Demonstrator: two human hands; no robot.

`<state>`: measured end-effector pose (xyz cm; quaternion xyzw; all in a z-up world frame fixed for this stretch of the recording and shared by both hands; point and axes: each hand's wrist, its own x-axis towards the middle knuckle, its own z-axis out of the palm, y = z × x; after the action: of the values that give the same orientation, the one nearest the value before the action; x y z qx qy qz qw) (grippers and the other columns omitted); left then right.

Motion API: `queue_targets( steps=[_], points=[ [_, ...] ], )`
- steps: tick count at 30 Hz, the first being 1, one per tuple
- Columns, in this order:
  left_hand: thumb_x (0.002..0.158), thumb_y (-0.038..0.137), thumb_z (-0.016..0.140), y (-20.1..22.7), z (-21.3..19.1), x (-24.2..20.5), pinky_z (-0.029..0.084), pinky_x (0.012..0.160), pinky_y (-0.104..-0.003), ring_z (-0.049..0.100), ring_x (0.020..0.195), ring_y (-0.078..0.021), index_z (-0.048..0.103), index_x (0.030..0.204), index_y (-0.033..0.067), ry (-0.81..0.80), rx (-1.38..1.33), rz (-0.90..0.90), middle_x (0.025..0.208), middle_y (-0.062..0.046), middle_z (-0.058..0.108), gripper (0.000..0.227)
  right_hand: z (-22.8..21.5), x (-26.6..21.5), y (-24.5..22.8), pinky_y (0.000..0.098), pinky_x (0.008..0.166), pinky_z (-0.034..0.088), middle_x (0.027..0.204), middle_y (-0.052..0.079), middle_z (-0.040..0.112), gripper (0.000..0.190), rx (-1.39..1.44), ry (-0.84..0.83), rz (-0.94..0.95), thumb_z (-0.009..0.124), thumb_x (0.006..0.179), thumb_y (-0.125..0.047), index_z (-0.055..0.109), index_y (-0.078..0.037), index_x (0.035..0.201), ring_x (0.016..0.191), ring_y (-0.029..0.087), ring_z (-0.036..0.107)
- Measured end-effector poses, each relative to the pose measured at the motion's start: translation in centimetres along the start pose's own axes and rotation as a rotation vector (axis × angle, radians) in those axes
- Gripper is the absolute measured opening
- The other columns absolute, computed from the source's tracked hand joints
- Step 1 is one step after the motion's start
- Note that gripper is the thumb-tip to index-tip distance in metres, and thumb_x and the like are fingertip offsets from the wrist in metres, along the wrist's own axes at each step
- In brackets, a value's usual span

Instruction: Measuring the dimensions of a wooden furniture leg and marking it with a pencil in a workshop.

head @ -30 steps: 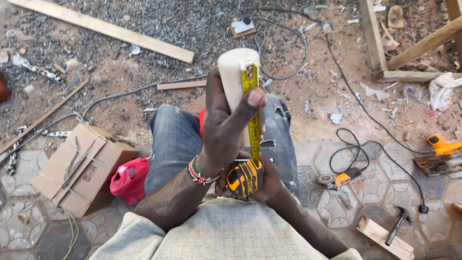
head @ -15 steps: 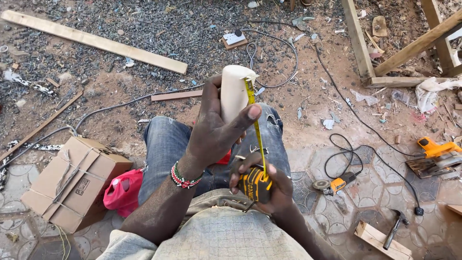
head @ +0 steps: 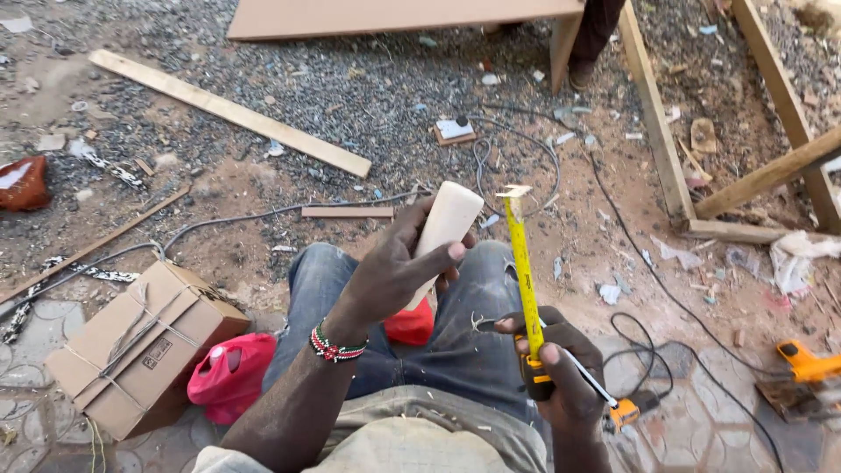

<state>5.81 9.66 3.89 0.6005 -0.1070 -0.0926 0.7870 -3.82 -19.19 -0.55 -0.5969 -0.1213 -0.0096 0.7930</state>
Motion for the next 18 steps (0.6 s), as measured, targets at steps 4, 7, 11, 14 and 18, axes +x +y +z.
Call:
queue_targets(
  steps=[4, 7, 11, 14, 18],
  points=[
    [0.111, 0.022, 0.076, 0.0, -1.4, -0.4, 0.068, 0.077, -0.033, 0.077, 0.089, -0.0168, 0.052, 0.169, 0.0043, 0.005, -0.050, 0.013, 0.128, -0.016, 0.082, 0.065, -0.4, 1.7, 0.0, 0.0524, 0.108, 0.058, 0.121, 0.030, 0.083, 0.024, -0.036, -0.016, -0.024, 0.065, 0.108, -0.016, 0.078, 0.004, 0.101, 0.124, 0.042, 0.081],
    [0.111, 0.032, 0.070, 0.0, -2.0, -1.1, 0.070, 0.074, -0.036, 0.081, 0.087, -0.0237, 0.030, 0.188, 0.0100, 0.004, 0.064, -0.041, 0.122, -0.020, 0.076, 0.090, -0.5, 2.4, 0.2, 0.0559, 0.107, 0.063, 0.114, 0.025, 0.084, 0.020, -0.105, -0.024, -0.019, 0.069, 0.106, -0.015, 0.078, 0.001, 0.101, 0.119, 0.042, 0.084],
    [0.114, 0.037, 0.067, -1.0, -2.9, -2.0, 0.057, 0.050, -0.031, 0.070, 0.065, -0.0148, 0.036, 0.187, 0.0153, 0.060, 0.134, -0.123, 0.101, -0.009, 0.077, 0.082, -0.5, 3.2, 0.6, 0.0605, 0.108, 0.063, 0.105, 0.021, 0.083, 0.013, -0.058, -0.015, 0.034, 0.067, 0.110, -0.011, 0.075, 0.000, 0.110, 0.117, 0.043, 0.081],
    [0.112, 0.034, 0.071, -1.6, -3.6, -2.4, 0.048, 0.043, -0.028, 0.062, 0.055, -0.0103, 0.041, 0.175, 0.0101, 0.082, 0.211, -0.141, 0.090, -0.005, 0.075, 0.074, -0.5, 3.7, 1.0, 0.0596, 0.107, 0.063, 0.103, 0.020, 0.083, 0.014, -0.070, -0.009, 0.034, 0.065, 0.112, -0.013, 0.074, -0.001, 0.112, 0.116, 0.042, 0.082],
    [0.110, 0.030, 0.075, -1.2, -3.8, -2.7, 0.053, 0.048, -0.028, 0.069, 0.061, -0.0122, 0.043, 0.166, 0.0062, 0.066, 0.323, -0.185, 0.098, -0.009, 0.075, 0.069, -0.2, 4.1, 1.2, 0.0638, 0.109, 0.064, 0.102, 0.019, 0.082, 0.017, -0.084, -0.045, 0.008, 0.062, 0.119, -0.020, 0.069, -0.005, 0.116, 0.122, 0.045, 0.082]
  ],
)
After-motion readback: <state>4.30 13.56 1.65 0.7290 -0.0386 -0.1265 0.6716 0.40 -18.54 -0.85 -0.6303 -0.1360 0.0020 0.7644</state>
